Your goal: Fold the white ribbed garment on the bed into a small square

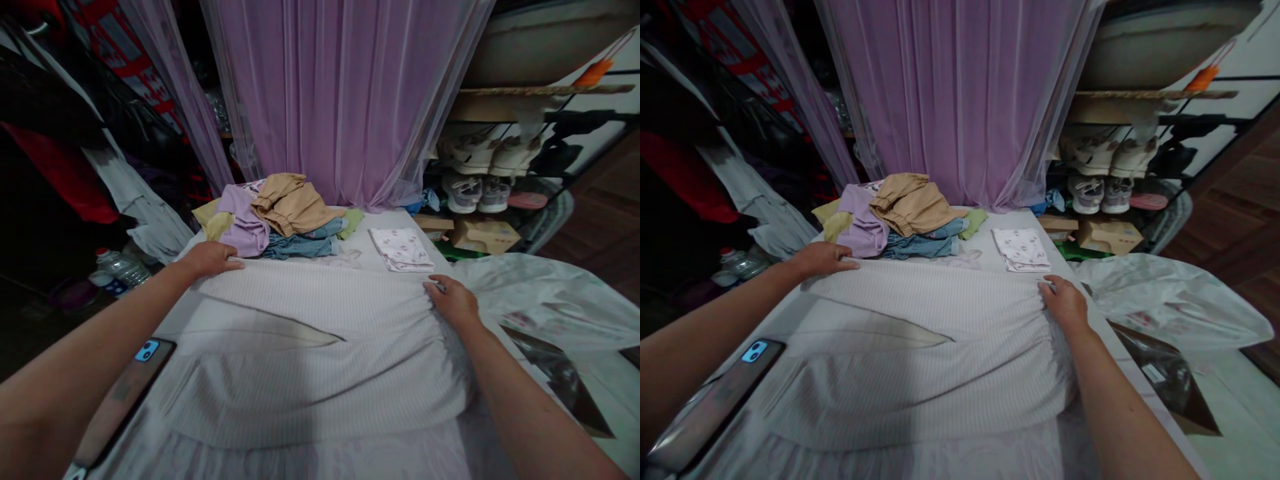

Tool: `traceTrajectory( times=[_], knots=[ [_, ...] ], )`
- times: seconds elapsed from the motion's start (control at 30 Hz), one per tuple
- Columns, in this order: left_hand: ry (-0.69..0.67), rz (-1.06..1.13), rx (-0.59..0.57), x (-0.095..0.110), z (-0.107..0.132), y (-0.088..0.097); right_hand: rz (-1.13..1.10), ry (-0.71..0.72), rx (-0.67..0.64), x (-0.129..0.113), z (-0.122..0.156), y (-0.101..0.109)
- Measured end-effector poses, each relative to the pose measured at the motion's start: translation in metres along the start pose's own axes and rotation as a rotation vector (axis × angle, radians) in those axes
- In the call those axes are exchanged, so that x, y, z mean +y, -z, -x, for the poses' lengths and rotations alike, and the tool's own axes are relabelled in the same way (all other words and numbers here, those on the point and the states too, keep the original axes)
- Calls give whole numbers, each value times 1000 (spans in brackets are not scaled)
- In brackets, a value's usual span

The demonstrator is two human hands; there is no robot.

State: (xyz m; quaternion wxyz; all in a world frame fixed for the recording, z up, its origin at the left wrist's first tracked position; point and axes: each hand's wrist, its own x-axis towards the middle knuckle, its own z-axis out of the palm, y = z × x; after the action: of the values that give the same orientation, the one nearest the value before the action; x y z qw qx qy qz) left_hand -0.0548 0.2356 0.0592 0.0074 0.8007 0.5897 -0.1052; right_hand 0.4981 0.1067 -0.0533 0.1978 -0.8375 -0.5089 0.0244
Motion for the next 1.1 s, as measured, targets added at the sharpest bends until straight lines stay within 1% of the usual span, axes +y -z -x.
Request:
traceTrajectory(
  times=[0.07, 0.13, 0.2, 0.27, 0.3, 0.33, 0.37, 0.4, 0.47, 0.5, 0.53, 0.57, 0.6, 0.63, 0.67, 0.7, 0.8, 0.9, 0.97, 1.03, 1.1],
  knots=[
    [40, -45, 26, 4, 0, -11, 21, 14, -35, -3, 1, -2],
    [45, -69, 79, 13, 3, -28, 58, 17, -61, -7, 4, 0],
    [26, -52, 184, 27, 10, -47, 94, 44, -21, -15, 8, 4],
    [-31, 40, 308, 49, 18, -66, 90, 127, 68, -38, 17, 5],
    [-80, 106, 353, 62, 21, -74, 65, 180, 101, -57, 23, 3],
    [-138, 161, 360, 77, 23, -81, 22, 244, 103, -80, 32, -1],
    [-197, 193, 339, 91, 24, -87, -19, 328, 62, -107, 43, -8],
    [-227, 203, 304, 105, 24, -92, -51, 407, -12, -136, 56, -16],
    [-154, 189, 242, 126, 22, -100, -84, 560, -208, -192, 83, -34],
    [-102, 168, 223, 132, 21, -102, -87, 622, -299, -216, 96, -43],
    [-43, 144, 215, 134, 20, -104, -83, 680, -377, -235, 105, -51],
    [18, 123, 210, 132, 19, -104, -74, 718, -429, -247, 112, -57],
    [74, 111, 205, 126, 19, -104, -61, 735, -454, -252, 115, -60],
    [118, 105, 198, 119, 18, -104, -48, 739, -468, -251, 116, -61],
    [146, 106, 178, 111, 18, -104, -28, 727, -473, -244, 114, -60],
    [166, 107, 156, 103, 18, -103, -5, 704, -471, -232, 111, -56],
    [198, 96, 143, 87, 17, -104, 90, 602, -450, -179, 95, -37],
    [208, 93, 159, 83, 16, -107, 203, 462, -402, -121, 80, -19],
    [207, 92, 183, 82, 14, -111, 261, 356, -340, -89, 72, -11],
    [214, 85, 213, 78, 11, -115, 303, 271, -283, -68, 68, -7],
    [223, 69, 242, 70, 8, -120, 324, 247, -247, -58, 67, -6]
  ],
)
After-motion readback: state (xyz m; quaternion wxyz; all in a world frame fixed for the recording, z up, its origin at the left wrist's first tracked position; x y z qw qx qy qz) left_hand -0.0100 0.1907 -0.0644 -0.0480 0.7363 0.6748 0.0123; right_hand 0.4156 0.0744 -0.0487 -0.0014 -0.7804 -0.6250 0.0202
